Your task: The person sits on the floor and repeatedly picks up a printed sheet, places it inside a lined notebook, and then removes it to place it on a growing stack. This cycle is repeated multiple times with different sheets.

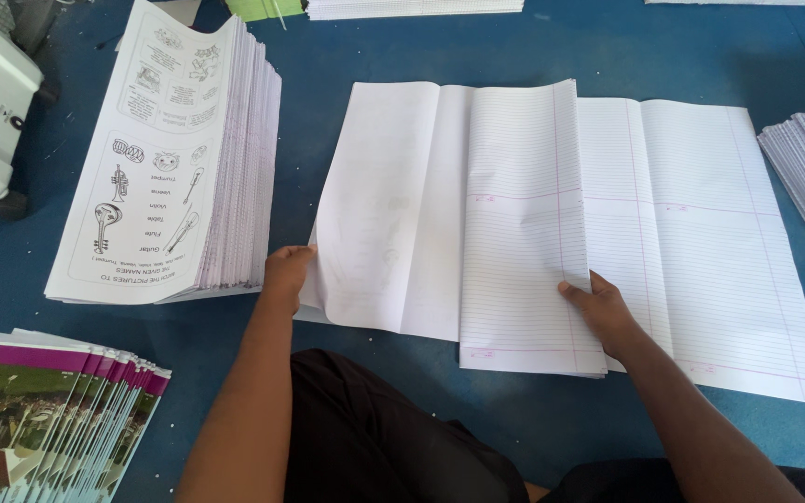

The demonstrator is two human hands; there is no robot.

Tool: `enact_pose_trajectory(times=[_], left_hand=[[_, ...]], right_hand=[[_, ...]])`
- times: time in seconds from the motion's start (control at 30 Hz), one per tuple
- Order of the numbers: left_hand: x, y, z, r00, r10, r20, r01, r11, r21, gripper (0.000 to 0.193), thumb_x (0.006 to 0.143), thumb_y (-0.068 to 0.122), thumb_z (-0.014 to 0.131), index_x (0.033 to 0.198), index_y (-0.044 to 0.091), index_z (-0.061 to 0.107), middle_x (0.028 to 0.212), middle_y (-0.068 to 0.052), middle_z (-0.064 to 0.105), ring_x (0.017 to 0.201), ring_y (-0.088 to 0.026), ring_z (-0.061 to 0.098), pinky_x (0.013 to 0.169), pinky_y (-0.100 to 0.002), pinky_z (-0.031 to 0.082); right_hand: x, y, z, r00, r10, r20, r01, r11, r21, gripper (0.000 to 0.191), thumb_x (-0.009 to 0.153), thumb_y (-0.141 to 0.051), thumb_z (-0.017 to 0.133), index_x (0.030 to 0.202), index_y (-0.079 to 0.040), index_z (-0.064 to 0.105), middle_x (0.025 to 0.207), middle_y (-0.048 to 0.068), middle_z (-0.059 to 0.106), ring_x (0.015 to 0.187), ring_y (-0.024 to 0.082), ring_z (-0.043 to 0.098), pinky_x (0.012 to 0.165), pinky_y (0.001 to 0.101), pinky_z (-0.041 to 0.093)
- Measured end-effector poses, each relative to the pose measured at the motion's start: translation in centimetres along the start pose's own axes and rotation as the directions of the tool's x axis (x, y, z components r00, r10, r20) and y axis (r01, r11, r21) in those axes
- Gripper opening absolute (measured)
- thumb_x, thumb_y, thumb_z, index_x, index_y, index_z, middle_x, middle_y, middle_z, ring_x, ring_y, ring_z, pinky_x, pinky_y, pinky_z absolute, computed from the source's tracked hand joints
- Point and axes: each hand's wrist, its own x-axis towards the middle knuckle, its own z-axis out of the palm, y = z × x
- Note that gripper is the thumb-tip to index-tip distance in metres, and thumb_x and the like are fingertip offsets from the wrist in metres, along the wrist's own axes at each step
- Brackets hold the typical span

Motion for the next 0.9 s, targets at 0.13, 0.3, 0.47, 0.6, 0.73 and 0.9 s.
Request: enact_pose_trajectory(times=[0.13, 0.3, 0.47, 0.6, 0.73, 0.9], left_hand=[[-0.3, 0.0, 0.2, 0.999, 0.049, -0.008, -0.048, 0.993, 0.108, 0.037, 0.088, 0.03, 0.073, 0.116, 0.006, 0.067, 0.115, -0.013, 0.069, 0.108, -0.025, 0.063, 0.095, -0.041, 0.05], [-0.4, -0.1, 0.3, 0.955, 0.293, -0.038, -0.275, 0.928, 0.252, 0.055, 0.082, 0.025, 0.075, 0.131, 0.007, 0.059, 0.125, -0.015, 0.064, 0.108, -0.027, 0.065, 0.089, -0.038, 0.053], [0.0, -0.5, 0.4, 0.943, 0.333, 0.007, -0.309, 0.869, 0.386, 0.04, 0.079, 0.024, 0.074, 0.114, 0.005, 0.073, 0.106, -0.017, 0.075, 0.092, -0.028, 0.071, 0.081, -0.038, 0.055], [0.1, -0.3, 0.6, 0.965, 0.264, 0.003, -0.244, 0.888, 0.389, 0.032, 0.084, 0.026, 0.07, 0.101, 0.001, 0.076, 0.097, -0.016, 0.077, 0.088, -0.027, 0.073, 0.078, -0.038, 0.056], [-0.3, 0.0, 0.5, 0.98, 0.198, 0.009, -0.187, 0.91, 0.371, 0.039, 0.092, 0.035, 0.065, 0.106, 0.001, 0.077, 0.101, -0.016, 0.076, 0.09, -0.028, 0.072, 0.078, -0.039, 0.054], [-0.7, 0.5, 0.5, 0.988, 0.155, 0.022, -0.156, 0.964, 0.218, 0.051, 0.095, 0.046, 0.064, 0.11, -0.002, 0.075, 0.102, -0.019, 0.075, 0.092, -0.027, 0.07, 0.08, -0.037, 0.053]], right_hand=[[-0.2, -0.3, 0.1, 0.998, 0.048, -0.035, -0.051, 0.995, -0.081, 0.055, 0.098, -0.029, 0.06, 0.147, -0.007, 0.05, 0.116, 0.024, 0.071, 0.096, 0.03, 0.073, 0.084, 0.0405, 0.061], [-0.2, -0.3, 0.1, 1.0, 0.025, -0.016, -0.026, 0.998, -0.049, 0.056, 0.097, -0.029, 0.061, 0.147, -0.007, 0.05, 0.117, 0.023, 0.071, 0.096, 0.029, 0.073, 0.084, 0.0406, 0.061], [-0.2, -0.1, 0.1, 1.0, 0.003, -0.016, -0.004, 0.997, -0.082, 0.056, 0.098, -0.029, 0.061, 0.147, -0.005, 0.049, 0.118, 0.024, 0.071, 0.097, 0.03, 0.073, 0.086, 0.0405, 0.06], [0.0, -0.1, 0.2, 0.999, 0.024, -0.022, -0.026, 0.996, -0.086, 0.058, 0.098, -0.029, 0.06, 0.148, -0.004, 0.047, 0.118, 0.025, 0.07, 0.097, 0.031, 0.073, 0.086, 0.0412, 0.06], [0.2, 0.0, 0.2, 1.0, 0.017, -0.001, -0.017, 0.999, -0.045, 0.056, 0.097, -0.028, 0.06, 0.146, -0.003, 0.049, 0.118, 0.025, 0.07, 0.097, 0.03, 0.072, 0.085, 0.0424, 0.061], [0.3, -0.1, 0.3, 1.0, 0.012, -0.006, -0.012, 0.998, -0.068, 0.056, 0.097, -0.028, 0.061, 0.147, -0.004, 0.047, 0.118, 0.024, 0.07, 0.097, 0.03, 0.073, 0.086, 0.042, 0.06]])
